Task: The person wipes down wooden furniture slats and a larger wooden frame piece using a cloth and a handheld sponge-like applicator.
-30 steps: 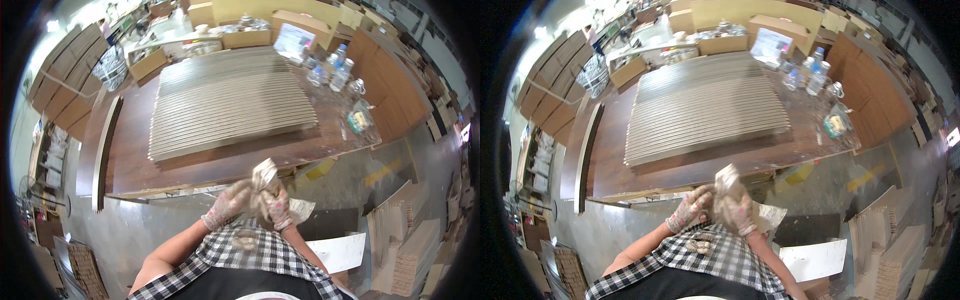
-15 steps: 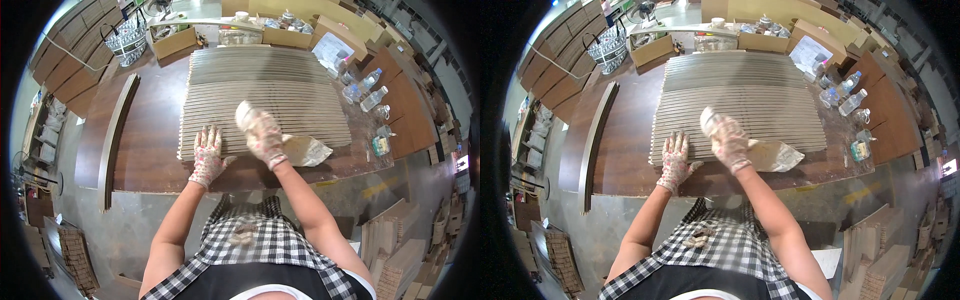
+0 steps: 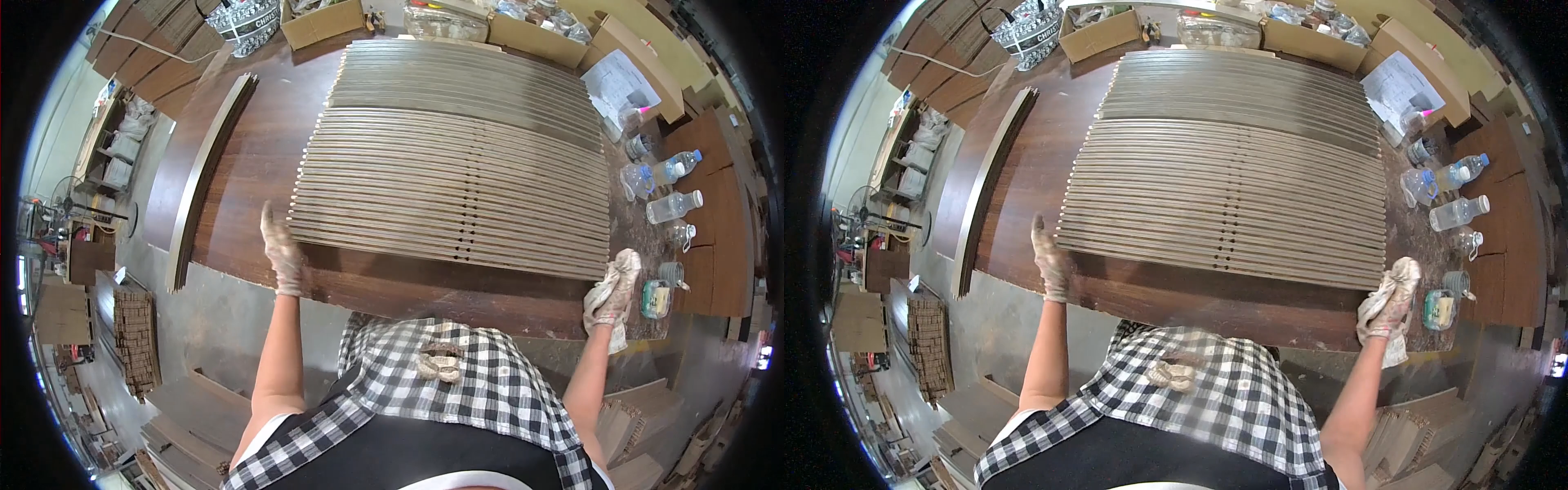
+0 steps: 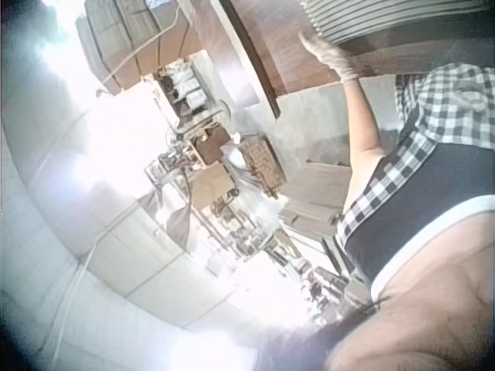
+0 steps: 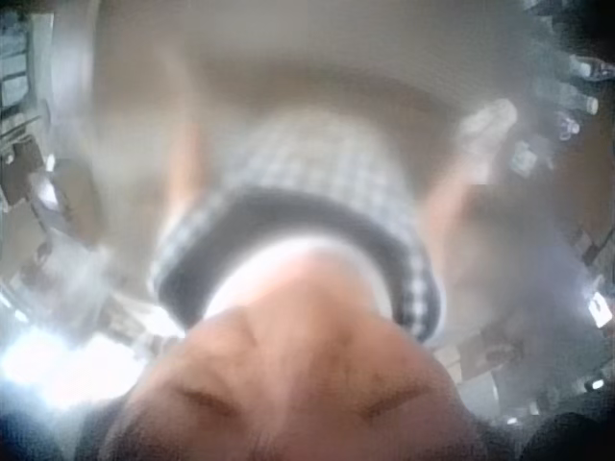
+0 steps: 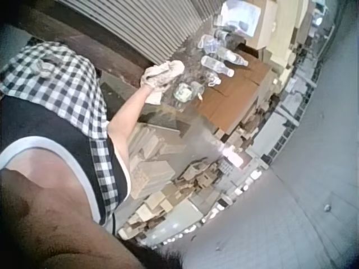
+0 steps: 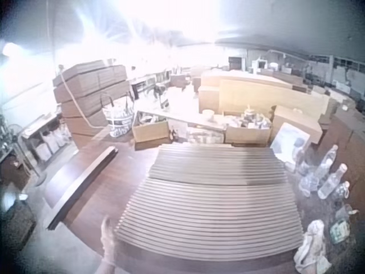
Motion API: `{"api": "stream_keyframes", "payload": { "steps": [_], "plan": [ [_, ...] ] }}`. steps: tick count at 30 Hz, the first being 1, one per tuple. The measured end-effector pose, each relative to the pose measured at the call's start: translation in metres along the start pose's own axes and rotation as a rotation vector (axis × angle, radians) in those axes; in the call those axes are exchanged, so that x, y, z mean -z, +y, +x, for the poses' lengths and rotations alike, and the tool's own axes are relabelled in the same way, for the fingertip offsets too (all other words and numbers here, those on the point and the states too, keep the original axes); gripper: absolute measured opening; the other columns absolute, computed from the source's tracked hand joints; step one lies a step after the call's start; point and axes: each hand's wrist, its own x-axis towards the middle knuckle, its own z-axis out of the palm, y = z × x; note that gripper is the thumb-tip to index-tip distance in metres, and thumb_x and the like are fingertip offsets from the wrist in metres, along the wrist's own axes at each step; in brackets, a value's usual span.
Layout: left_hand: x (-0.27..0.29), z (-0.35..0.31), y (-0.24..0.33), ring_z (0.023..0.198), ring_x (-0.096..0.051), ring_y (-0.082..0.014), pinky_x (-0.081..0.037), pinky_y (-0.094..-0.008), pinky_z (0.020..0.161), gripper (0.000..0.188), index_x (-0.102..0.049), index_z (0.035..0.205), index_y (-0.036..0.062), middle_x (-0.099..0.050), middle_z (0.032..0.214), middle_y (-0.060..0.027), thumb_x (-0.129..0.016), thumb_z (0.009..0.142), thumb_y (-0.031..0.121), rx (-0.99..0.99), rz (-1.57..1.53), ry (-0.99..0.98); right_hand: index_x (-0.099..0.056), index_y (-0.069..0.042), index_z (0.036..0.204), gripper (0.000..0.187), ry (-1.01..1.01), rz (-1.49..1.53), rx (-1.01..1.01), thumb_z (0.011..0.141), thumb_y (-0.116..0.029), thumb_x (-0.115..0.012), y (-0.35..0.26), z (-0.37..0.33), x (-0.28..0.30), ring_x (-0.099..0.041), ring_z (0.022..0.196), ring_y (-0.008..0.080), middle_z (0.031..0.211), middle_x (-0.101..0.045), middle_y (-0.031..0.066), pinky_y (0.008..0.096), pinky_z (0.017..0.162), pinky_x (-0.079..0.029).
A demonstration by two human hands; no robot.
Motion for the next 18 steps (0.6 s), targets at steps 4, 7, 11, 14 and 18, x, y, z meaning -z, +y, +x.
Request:
{"api": "stream_keyframes", "payload": {
  "steps": [4,7,11,14,18],
  "plan": [
    [-0.017,0.014,-0.023,0.126,-0.053,-0.0216,-0.039,-0.0352,0.110,0.056,-0.047,0.144,-0.0002,-0.058,0.136,-0.0122,-0.043,0.107,0.041,0.266,-0.259,-0.054,-0.044,-0.001,0.145,0.048,-0.015,0.009,-0.008,0.101,-0.017,-0.051,0.044,0.040,0.050,-0.060,0.118,0.0245,0.139,-0.056,0.0102,0.0383,0.103,-0.049],
    [-0.011,0.007,-0.032,0.117,-0.058,-0.0178,-0.044,-0.0320,0.104,0.045,-0.058,0.135,-0.0015,-0.063,0.128,-0.0100,-0.048,0.107,0.032,0.219,-0.133,-0.032,-0.048,-0.001,0.143,0.048,0.081,-0.052,-0.132,0.099,-0.020,-0.054,0.045,0.039,0.042,-0.062,0.110,0.0236,0.132,-0.059,0.0101,0.0376,0.096,-0.053],
    [-0.025,-0.001,-0.031,0.112,-0.060,-0.0153,-0.047,-0.0307,0.100,0.035,-0.063,0.127,-0.0020,-0.067,0.123,-0.0078,-0.053,0.105,0.024,0.183,-0.075,0.031,-0.044,-0.001,0.146,0.049,-0.038,-0.005,0.080,0.099,-0.015,-0.050,0.038,0.034,0.033,-0.057,0.123,0.0253,0.141,-0.054,0.0130,0.0378,0.108,-0.044],
    [-0.009,-0.007,-0.036,0.110,-0.062,-0.0180,-0.048,-0.0328,0.098,0.036,-0.063,0.127,-0.0007,-0.069,0.120,-0.0104,-0.054,0.104,0.025,0.186,0.165,0.039,-0.039,0.003,0.148,0.047,0.106,0.146,-0.076,0.102,-0.006,-0.041,0.014,0.010,-0.012,-0.052,0.131,0.0250,0.147,-0.049,0.0162,0.0355,0.113,-0.041],
    [-0.023,0.017,-0.014,0.115,-0.062,-0.0312,-0.047,-0.0399,0.099,0.040,-0.061,0.130,0.0026,-0.064,0.128,-0.0178,-0.056,0.102,0.030,0.213,0.444,-0.022,-0.044,0.003,0.145,0.043,0.083,-0.068,-0.046,0.105,-0.011,-0.042,0.008,0.015,-0.026,-0.053,0.132,0.0235,0.146,-0.051,0.0133,0.0345,0.114,-0.039]
  ]
}}
